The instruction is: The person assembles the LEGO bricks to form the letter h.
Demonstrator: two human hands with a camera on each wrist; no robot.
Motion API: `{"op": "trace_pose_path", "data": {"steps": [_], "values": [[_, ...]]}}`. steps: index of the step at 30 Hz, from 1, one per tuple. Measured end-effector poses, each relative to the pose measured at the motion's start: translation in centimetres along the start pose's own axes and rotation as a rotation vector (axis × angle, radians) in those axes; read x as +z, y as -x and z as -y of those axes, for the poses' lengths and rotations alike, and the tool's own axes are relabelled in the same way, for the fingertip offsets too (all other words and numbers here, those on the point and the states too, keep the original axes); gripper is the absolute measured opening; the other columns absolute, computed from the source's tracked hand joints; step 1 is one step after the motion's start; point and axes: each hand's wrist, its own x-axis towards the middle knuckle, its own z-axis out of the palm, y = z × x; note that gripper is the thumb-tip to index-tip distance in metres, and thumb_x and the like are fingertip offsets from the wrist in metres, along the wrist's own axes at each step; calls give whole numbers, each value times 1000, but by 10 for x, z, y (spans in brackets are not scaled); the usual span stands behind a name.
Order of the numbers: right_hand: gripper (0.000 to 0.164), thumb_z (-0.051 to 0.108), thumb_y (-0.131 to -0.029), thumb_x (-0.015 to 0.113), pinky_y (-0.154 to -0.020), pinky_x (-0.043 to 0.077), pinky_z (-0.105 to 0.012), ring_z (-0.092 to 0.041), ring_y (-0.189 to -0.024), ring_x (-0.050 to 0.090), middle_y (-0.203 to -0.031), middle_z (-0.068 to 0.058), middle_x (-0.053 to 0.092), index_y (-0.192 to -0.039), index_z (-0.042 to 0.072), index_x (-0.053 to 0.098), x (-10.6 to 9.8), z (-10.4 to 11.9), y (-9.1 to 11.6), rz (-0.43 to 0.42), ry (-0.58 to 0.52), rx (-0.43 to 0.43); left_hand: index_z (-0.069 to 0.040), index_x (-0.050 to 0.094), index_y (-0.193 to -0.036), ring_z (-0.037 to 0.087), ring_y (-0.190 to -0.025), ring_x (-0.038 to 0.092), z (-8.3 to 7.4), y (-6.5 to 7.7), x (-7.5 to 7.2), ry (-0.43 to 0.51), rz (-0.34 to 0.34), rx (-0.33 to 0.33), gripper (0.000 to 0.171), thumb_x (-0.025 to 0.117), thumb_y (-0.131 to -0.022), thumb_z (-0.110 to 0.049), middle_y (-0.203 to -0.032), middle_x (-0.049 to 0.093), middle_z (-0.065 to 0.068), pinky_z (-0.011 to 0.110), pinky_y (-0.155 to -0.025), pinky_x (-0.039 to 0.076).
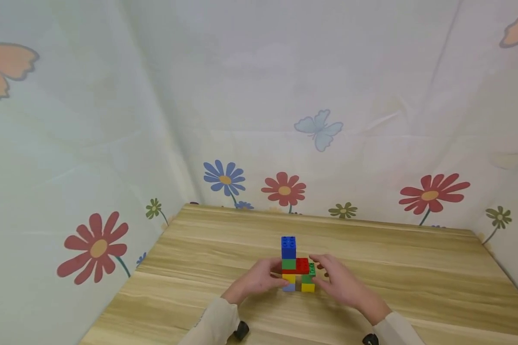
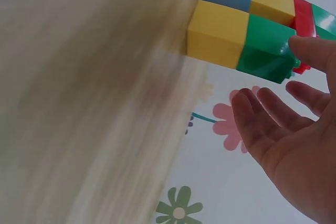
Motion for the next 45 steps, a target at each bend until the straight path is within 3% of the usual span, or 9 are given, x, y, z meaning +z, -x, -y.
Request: {"op": "trace_pose_path", "data": {"steps": [6,11,21,26,31,40,45], "values": [[44,18,-94,61,-77,52,-30,-20,-99,59,-122,-10,56,-132,1,47,6,-5,3,58,-4,5,-18,63,-115,3,-92,58,-1,2,1,2,17,33,31,72,-85,-18,-101,63,-13,25,-84,48],[45,24,-95,59,-76,52,-30,-19,-96,59,-121,-8,58,-132,1,47,7,-6,5,85,-19,22,-16,63,-117,2,-92,59,-3,3,4,-14,34,60,32,71,-86,-17,-102,64,-12,22,-83,48],[51,26,-94,60,-76,51,-28,-17,-94,59,-121,-10,57,-135,0,43,9,-4,5,83,-90,80,-15,59,-122,4,-95,58,-6,3,5,-54,30,25,35,67,-89,-24,-107,63,-10,26,-87,47],[50,24,-93,61,-75,51,-25,-12,-91,58,-121,-7,58,-136,4,44,12,-5,1,29,-76,154,-15,56,-124,5,-96,58,-8,-1,8,-88,-9,11,37,65,-91,-30,-109,62,-8,27,-87,48],[57,19,-89,67,-71,51,-25,-14,-87,58,-118,-11,58,-136,-1,42,11,-7,-2,-2,-63,176,-15,57,-123,6,-91,57,-10,-6,11,-106,-37,-20,36,64,-91,-31,-105,62,-8,27,-83,49],[72,19,-81,75,-67,51,-25,-12,-81,57,-117,-11,57,-139,-3,38,14,-8,-8,-16,-68,258,-11,56,-122,9,-89,58,-13,-9,13,-153,-83,-63,38,64,-91,-32,-101,61,-5,28,-79,51],[73,23,-83,73,-68,51,-26,-12,-81,57,-109,-10,60,-140,-4,36,15,-9,-9,6,-63,264,-11,55,-125,10,-87,57,-12,-10,14,-173,-80,-90,44,68,-88,-32,-100,61,-5,28,-79,51]]}}
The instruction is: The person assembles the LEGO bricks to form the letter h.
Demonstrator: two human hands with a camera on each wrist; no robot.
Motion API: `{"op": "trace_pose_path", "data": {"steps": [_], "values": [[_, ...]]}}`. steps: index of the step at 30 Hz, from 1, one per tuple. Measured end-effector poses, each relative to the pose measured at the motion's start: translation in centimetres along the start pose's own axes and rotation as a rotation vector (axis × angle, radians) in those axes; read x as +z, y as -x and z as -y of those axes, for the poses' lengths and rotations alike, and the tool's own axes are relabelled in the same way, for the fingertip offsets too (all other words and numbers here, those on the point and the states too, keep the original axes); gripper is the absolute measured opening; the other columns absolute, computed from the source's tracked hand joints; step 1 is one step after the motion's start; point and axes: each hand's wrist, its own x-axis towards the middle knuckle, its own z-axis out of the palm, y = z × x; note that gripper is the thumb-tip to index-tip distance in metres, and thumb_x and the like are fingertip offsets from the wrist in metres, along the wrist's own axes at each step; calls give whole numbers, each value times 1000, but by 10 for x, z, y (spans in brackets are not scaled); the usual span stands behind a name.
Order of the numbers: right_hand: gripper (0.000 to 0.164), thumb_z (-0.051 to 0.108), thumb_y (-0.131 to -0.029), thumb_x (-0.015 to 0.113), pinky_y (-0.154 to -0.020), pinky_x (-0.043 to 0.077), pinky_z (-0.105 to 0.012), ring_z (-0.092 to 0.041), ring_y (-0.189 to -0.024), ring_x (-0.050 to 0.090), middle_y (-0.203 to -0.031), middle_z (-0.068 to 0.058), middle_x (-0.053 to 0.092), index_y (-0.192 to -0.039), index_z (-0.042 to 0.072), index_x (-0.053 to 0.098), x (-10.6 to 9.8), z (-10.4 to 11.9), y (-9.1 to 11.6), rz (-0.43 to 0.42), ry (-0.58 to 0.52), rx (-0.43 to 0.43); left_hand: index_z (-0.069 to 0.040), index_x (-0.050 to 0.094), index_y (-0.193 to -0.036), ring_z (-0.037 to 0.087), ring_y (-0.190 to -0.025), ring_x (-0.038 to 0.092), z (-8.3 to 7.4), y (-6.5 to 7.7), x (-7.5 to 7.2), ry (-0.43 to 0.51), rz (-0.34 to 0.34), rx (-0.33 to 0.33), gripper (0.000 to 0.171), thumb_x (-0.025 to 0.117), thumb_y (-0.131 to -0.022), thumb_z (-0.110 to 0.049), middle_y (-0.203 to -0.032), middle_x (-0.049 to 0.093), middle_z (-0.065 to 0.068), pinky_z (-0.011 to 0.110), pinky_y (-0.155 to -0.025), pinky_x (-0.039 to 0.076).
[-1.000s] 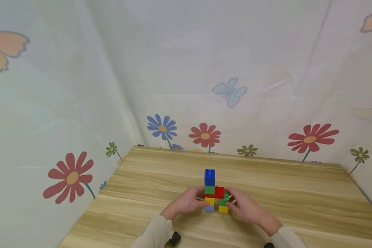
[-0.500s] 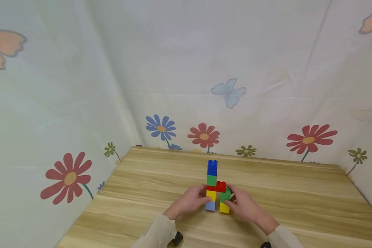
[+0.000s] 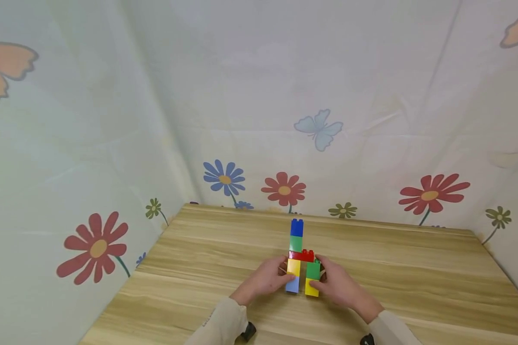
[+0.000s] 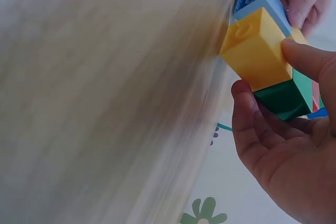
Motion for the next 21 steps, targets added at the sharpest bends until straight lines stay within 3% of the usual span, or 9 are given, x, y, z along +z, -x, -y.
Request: {"op": "trace_pose_path", "data": {"steps": [4,13,21], "values": [[73,26,-85,71,-68,51,-27,-12,-82,57,-106,-10,60,-140,-6,35,0,-3,-1,13,6,-16,-12,55,-126,10,-86,56,1,0,1,-5,20,13,45,70,-87,-29,-101,61,-4,28,-79,50],[71,22,-85,72,-69,52,-25,-13,-84,58,-126,-17,53,-139,-7,36,3,-5,-6,-7,-20,22,-14,57,-119,10,-82,54,0,1,1,-35,28,13,37,70,-87,-27,-97,60,-4,27,-76,49],[65,16,-85,71,-72,53,-30,-18,-89,61,-119,-19,56,-135,-9,38,7,-4,-7,-37,-114,67,-19,55,-122,8,-85,52,-2,1,3,-30,42,18,45,76,-82,-23,-101,59,-9,28,-84,47]]}}
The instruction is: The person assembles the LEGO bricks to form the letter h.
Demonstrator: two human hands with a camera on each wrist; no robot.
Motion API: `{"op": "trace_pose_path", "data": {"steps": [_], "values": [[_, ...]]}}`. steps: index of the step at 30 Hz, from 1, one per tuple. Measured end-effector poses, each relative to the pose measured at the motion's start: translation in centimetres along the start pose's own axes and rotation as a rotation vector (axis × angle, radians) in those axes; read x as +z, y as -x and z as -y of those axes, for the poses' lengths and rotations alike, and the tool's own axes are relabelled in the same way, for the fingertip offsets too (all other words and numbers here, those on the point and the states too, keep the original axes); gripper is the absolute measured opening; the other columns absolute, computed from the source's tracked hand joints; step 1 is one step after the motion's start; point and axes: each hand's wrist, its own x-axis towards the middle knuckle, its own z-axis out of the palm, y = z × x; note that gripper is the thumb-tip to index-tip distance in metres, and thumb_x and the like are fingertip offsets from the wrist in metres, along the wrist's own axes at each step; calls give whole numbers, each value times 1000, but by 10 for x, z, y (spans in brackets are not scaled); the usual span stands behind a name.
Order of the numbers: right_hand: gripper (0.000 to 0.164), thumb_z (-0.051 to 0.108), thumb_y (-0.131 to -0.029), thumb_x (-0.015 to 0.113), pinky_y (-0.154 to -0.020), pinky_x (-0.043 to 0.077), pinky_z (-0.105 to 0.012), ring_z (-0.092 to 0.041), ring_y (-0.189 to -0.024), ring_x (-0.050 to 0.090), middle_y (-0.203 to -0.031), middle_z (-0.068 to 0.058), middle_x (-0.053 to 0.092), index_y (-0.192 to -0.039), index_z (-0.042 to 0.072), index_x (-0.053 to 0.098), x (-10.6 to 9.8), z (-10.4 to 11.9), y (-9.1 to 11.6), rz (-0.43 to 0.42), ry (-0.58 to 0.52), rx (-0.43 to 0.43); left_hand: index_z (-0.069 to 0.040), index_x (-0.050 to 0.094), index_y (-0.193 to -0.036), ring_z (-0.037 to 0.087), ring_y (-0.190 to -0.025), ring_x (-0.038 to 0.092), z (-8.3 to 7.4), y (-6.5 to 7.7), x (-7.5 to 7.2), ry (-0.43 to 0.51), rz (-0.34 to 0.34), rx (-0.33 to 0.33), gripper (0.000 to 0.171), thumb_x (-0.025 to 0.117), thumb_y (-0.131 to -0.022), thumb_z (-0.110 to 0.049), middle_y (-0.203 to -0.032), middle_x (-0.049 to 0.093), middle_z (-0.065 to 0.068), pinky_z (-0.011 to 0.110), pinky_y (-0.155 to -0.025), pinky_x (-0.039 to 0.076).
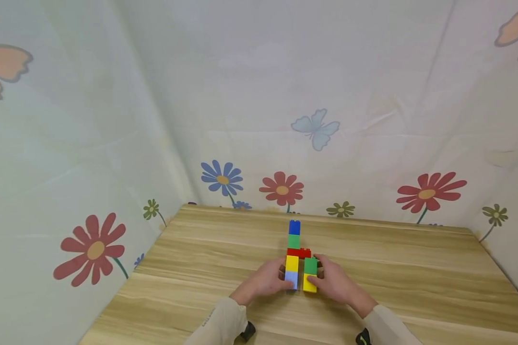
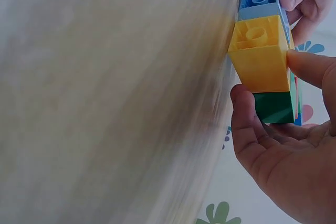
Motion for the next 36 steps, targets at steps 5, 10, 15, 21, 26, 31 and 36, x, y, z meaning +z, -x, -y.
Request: {"op": "trace_pose_path", "data": {"steps": [5,10,15,21,26,31,36], "values": [[62,14,-87,69,-76,53,-35,-25,-94,61,-117,-22,56,-133,-12,37,1,1,1,4,-40,-2,-18,53,-124,8,-86,52,0,0,0,2,15,21,51,77,-80,-22,-105,59,-9,30,-88,46],[63,17,-87,69,-76,53,-36,-25,-94,61,-120,-23,55,-134,-11,37,0,-2,0,27,-29,4,-18,51,-127,9,-89,52,0,0,0,-19,24,39,55,78,-79,-23,-110,59,-8,31,-90,45],[64,19,-87,69,-70,53,-32,-21,-88,61,-123,-23,55,-135,-11,39,0,-1,0,44,-11,-1,-17,50,-129,9,-90,52,0,1,-1,-31,40,24,61,80,-77,-25,-112,58,-7,31,-92,45],[64,22,-88,69,-69,53,-30,-19,-87,60,-121,-20,57,-136,-9,40,0,-3,-2,57,5,2,-13,51,-129,10,-89,51,1,0,-1,-47,49,8,63,81,-76,-26,-111,58,-6,31,-91,45],[65,25,-88,68,-69,53,-30,-19,-87,60,-120,-21,57,-136,-9,39,-1,-7,-5,65,0,-27,-14,51,-130,9,-90,52,1,-2,-2,-66,47,10,63,81,-76,-29,-111,59,-7,32,-93,44],[78,29,-81,75,-68,52,-28,-18,-84,58,-119,-18,56,-138,-8,37,-4,-10,-6,90,3,-43,-14,52,-128,9,-89,51,1,-3,-2,-52,46,10,62,81,-75,-29,-109,59,-8,32,-93,44],[90,28,-74,82,-68,52,-29,-18,-81,57,-121,-19,53,-140,-7,33,-8,-7,-3,128,-19,-43,-16,53,-128,9,-90,51,2,-5,-2,-18,54,-13,61,81,-75,-29,-110,58,-9,32,-93,44]]}}
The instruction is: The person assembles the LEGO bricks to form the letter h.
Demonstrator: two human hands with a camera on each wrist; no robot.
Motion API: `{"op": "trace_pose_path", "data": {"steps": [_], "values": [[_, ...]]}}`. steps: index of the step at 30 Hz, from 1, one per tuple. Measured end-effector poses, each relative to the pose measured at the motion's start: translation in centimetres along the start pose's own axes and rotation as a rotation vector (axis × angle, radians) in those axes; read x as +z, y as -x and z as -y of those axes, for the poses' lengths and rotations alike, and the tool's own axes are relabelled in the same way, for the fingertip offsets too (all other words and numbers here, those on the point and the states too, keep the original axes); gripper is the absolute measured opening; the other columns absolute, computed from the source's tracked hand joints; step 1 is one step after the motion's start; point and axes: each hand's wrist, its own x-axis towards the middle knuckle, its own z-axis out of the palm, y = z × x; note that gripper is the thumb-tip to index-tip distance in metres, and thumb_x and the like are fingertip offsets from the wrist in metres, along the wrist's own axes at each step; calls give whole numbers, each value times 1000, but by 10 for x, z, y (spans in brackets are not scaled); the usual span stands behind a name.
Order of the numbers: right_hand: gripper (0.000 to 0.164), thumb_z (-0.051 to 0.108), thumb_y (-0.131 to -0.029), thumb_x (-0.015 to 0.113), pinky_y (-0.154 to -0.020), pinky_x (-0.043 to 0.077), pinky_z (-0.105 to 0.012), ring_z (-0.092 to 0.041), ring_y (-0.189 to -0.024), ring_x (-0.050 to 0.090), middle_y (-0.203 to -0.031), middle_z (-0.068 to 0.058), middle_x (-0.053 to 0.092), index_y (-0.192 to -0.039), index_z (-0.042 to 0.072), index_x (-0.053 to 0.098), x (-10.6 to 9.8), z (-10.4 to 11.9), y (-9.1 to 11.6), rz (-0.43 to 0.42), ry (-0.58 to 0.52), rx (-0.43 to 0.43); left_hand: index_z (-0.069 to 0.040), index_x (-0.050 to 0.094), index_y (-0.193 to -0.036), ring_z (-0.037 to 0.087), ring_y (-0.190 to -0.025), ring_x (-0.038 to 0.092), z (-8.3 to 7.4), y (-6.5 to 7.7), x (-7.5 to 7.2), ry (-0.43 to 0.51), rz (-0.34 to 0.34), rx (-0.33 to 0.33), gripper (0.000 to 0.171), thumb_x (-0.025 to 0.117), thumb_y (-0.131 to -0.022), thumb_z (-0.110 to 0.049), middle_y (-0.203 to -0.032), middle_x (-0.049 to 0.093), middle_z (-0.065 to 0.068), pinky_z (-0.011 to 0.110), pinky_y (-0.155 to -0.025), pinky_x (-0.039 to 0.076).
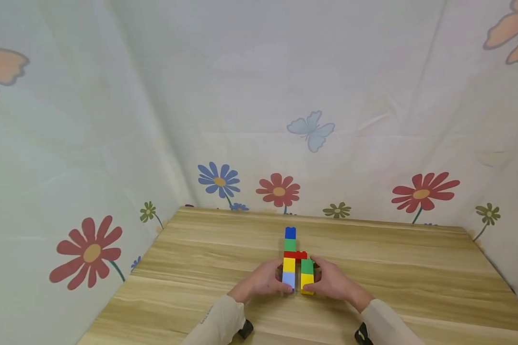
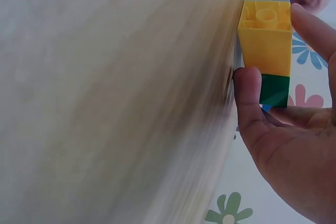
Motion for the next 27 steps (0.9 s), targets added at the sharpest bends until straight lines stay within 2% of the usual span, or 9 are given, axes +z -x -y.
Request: {"op": "trace_pose_path", "data": {"steps": [10,19,27], "values": [[89,28,-74,81,-74,53,-32,-20,-87,58,-123,-19,52,-141,-7,33,0,1,-1,26,-8,26,-16,54,-127,9,-89,51,1,1,-2,20,15,10,58,80,-76,-28,-108,59,-10,32,-93,44],[87,29,-74,81,-74,52,-33,-20,-86,57,-114,-15,56,-136,-12,36,-2,-2,-3,38,6,24,-15,57,-123,9,-86,52,-1,4,-2,16,10,11,53,79,-77,-26,-104,60,-9,31,-90,45],[88,31,-73,82,-75,52,-33,-19,-87,57,-116,-14,57,-137,-9,38,-1,0,-1,16,6,87,-16,58,-123,8,-85,52,0,4,0,38,5,7,51,79,-78,-27,-103,60,-11,30,-88,46]]}}
